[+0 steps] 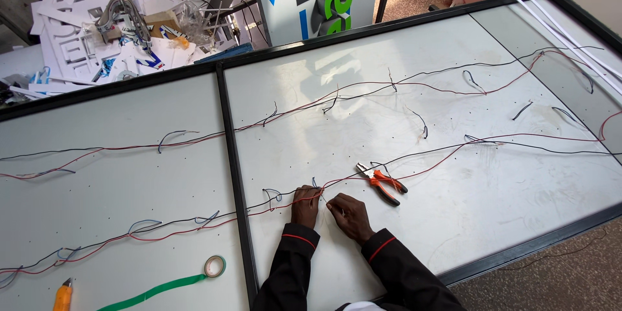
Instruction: The person strips insulation from multiple colored wires laid out on a white surface using pliers. They repeatedly cut and remove sections of the wire coating, then twist the exposed strands with their fingers.
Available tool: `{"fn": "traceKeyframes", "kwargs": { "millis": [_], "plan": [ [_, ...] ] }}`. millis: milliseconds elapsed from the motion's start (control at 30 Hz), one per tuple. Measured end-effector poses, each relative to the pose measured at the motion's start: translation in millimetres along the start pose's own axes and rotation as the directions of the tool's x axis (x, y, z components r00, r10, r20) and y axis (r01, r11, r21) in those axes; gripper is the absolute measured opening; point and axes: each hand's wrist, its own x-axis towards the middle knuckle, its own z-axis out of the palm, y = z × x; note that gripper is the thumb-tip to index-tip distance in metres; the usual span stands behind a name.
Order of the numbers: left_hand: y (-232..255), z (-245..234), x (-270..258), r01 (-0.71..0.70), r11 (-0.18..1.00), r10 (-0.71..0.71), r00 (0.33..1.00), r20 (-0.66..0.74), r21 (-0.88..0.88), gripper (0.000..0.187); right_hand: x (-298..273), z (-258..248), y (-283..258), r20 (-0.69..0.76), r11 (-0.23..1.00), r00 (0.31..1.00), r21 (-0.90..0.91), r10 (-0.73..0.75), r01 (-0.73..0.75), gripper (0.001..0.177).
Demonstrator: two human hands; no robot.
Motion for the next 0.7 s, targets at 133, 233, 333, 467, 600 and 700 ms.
{"fn": "traceKeyframes", "kwargs": {
  "millis": [133,233,333,467,600,700],
  "plan": [
    [1.3,-4.4,-1.5,0.035,0.999,-0.034,0.999,0.033,-0.037,0.009,-2.3,1.4,2.1,-0.014,1.000,1.000,-0.009,0.014,-0.014,0.020],
    [1.0,-5.4,-1.0,0.041,0.997,-0.038,0.998,0.055,-0.058,0.011,-3.0,-0.3,1.8,-0.001,0.988,0.990,0.060,0.139,-0.139,0.021],
    [1.3,-5.7,0.5,0.047,0.997,-0.043,0.997,0.059,-0.068,0.008,2.4,-0.9,-0.1,0.012,0.966,0.969,0.076,0.245,-0.246,0.040],
    [0.0,-6.3,-0.7,0.039,0.999,-0.039,0.996,0.075,0.010,0.005,5.2,5.2,-6.0,0.033,0.964,0.964,-0.043,0.265,-0.264,0.031],
    [3.5,-9.3,-4.2,0.058,0.998,-0.059,0.995,0.085,0.014,0.006,-0.2,4.5,1.3,0.052,0.973,0.973,0.034,0.225,-0.227,0.030],
    [4.0,-8.4,-3.5,0.060,0.998,-0.063,0.995,0.079,0.035,0.008,2.8,0.0,-4.9,0.038,0.974,0.975,0.042,0.219,-0.221,0.019]
  ]
}}
